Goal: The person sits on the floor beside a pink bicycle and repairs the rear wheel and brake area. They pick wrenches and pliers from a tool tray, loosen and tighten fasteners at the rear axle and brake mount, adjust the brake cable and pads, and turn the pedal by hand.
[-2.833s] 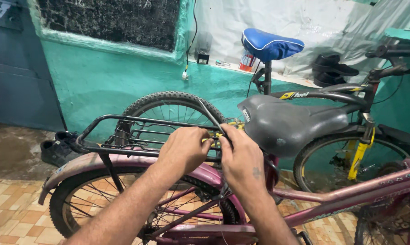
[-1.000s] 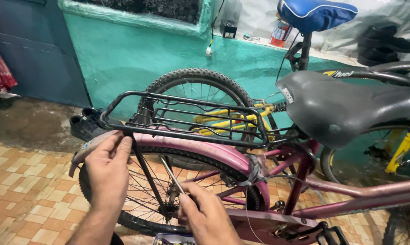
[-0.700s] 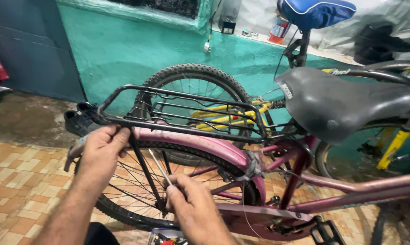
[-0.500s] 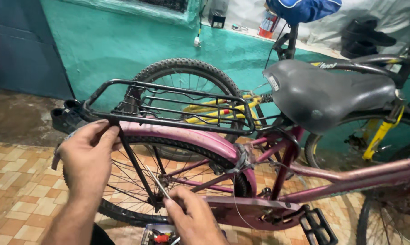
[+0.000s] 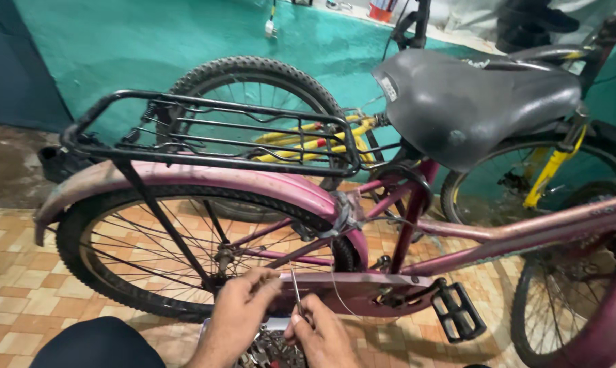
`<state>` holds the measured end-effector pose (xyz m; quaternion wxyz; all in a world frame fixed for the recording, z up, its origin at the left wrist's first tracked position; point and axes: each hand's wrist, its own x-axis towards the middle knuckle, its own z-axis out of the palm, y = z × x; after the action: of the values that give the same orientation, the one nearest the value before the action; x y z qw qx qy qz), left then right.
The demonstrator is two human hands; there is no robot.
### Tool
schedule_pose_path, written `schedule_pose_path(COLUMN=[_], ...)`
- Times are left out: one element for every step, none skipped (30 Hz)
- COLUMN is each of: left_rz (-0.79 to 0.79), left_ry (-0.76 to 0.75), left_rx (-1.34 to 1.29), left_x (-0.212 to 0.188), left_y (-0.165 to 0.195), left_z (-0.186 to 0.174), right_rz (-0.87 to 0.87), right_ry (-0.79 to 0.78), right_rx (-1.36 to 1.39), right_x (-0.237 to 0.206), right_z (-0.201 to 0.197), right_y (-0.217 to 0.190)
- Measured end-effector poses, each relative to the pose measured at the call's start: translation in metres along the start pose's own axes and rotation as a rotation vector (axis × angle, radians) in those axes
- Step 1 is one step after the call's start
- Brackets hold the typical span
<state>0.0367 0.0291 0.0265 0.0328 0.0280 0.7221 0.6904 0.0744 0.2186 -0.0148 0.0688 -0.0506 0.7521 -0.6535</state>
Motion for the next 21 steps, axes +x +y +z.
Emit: schedule_pose_path(left_rz=[0.062, 0.057, 0.053, 0.050, 0.053, 0.056, 0.057, 0.033, 0.009, -0.017, 0.056, 0.131, 0.204, 0.200, 0.196, 0.191, 0.213, 0.232, 0.252, 0.268, 0.284], left_ry=[-0.060, -0.095, -0.130, -0.163, -0.175, -0.187, -0.196, -0.181, -0.165, -0.147, -0.143, -0.141, -0.144, -0.138, -0.130, -0.120, -0.122, -0.127, -0.132, -0.142, -0.154], left_rx=[0.026, 0.035, 0.044, 0.055, 0.054, 0.053, 0.053, 0.114, 0.175, 0.237, 0.210, 0.181, 0.148, 0.148, 0.152, 0.156, 0.227, 0.297, 0.367, 0.382, 0.396], left_x=[0.000, 0.002, 0.004, 0.007, 0.009, 0.011, 0.013, 0.014, 0.014, 0.013, 0.012, 0.010, 0.007, 0.004, 0.000, -0.002, -0.003, -0.005, -0.007, -0.008, -0.009], left_y=[0.002, 0.004, 0.008, 0.011, 0.014, 0.017, 0.019, 0.021, 0.022, 0.021, 0.019, 0.016, 0.012, 0.007, 0.002, -0.004, -0.010, -0.017, -0.023, -0.030, -0.036], left_z=[0.005, 0.008, 0.011, 0.013, 0.015, 0.018, 0.021, 0.024, 0.027, 0.028, 0.027, 0.028, 0.030, 0.033, 0.035, 0.036, 0.037, 0.039, 0.040, 0.041, 0.042], right_rz=[0.000, 0.001, 0.020, 0.038, 0.055, -0.014, -0.081, -0.149, -0.137, -0.124, -0.112, -0.099, -0.082, -0.064, -0.106, -0.150, -0.194, -0.078, 0.037, 0.149, 0.158], right_ry=[0.019, 0.037, 0.048, 0.058, 0.068, 0.085, 0.100, 0.112, 0.122, 0.128, 0.135, 0.118, 0.104, 0.087, 0.103, 0.117, 0.131, 0.117, 0.102, 0.087, 0.085], right_rx=[-0.036, -0.071, -0.051, -0.029, -0.007, -0.051, -0.096, -0.141, -0.158, -0.175, -0.189, -0.198, -0.209, -0.220, -0.288, -0.357, -0.427, -0.396, -0.365, -0.333, -0.367], right_x=[-0.001, -0.002, -0.004, -0.005, -0.005, -0.004, -0.002, -0.001, 0.002, 0.006, 0.009, 0.012, 0.013, 0.013, 0.013, 0.014, 0.013, 0.011, 0.010, 0.009, 0.009], right_z=[-0.001, -0.001, -0.002, -0.003, -0.003, -0.004, -0.005, -0.005, -0.004, -0.003, -0.002, -0.001, -0.002, -0.003, -0.003, -0.005, -0.005, -0.005, -0.006, -0.006, -0.004], right_y=[0.002, 0.002, 0.001, -0.001, -0.004, -0.007, -0.010, -0.012, -0.013, -0.012, -0.011, -0.008, -0.005, -0.001, 0.003, 0.007, 0.010, 0.014, 0.018, 0.023, 0.027])
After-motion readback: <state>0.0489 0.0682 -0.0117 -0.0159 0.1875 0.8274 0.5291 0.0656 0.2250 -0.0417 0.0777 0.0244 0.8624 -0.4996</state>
